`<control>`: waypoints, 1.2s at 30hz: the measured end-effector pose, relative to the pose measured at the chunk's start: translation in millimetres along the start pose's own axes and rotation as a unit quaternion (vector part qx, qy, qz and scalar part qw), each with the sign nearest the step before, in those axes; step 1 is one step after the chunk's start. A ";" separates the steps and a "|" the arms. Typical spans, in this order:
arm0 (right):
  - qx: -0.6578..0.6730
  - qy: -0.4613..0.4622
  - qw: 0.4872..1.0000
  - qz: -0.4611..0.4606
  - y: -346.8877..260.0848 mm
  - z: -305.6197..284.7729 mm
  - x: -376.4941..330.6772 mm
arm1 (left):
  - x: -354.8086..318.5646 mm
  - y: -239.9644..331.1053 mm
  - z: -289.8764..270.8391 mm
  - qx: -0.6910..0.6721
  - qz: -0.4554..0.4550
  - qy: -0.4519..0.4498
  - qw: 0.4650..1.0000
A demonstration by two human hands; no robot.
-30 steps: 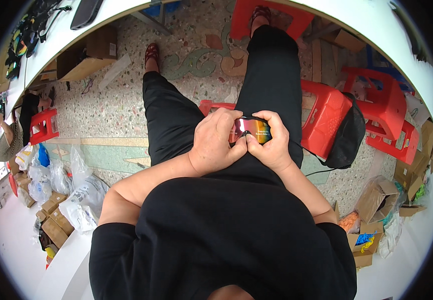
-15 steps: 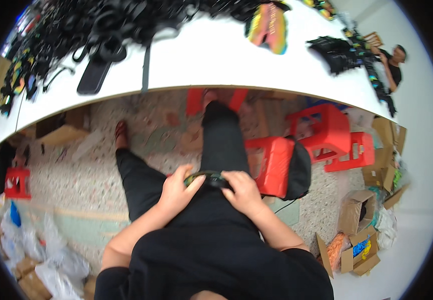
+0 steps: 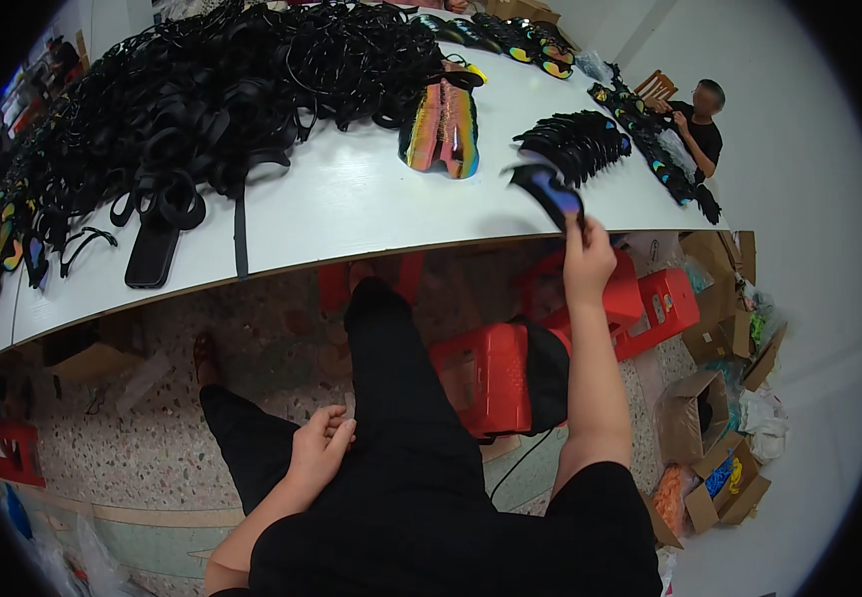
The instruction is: Assembling lenses and straps for ski or safety goggles in a manufacturing environment.
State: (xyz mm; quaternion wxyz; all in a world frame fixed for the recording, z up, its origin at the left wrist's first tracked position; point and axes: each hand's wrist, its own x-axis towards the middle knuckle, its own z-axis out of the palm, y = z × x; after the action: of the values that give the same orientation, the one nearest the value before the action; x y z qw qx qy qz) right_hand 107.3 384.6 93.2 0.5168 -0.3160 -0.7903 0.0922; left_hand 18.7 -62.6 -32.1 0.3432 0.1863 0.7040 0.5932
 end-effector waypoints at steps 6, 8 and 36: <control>-0.260 -0.055 0.959 0.101 50.9 59.0 72.7 | 11.1 -7.7 3.3 0.024 -0.011 -0.003 1.000; -0.315 -0.088 0.936 0.132 48.4 68.9 80.2 | 11.9 -3.4 4.8 0.051 0.001 0.008 0.999; -0.011 -0.142 0.954 -0.265 -89.2 118.7 37.7 | 14.9 -3.7 -4.3 0.139 0.008 -0.011 0.990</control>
State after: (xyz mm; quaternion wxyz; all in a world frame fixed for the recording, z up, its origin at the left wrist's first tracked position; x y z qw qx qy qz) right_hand -42.6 358.7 110.7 0.4017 -0.0844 -0.9118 -0.0131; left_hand 5.9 -56.4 -39.4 0.3174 0.2442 0.7744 0.4898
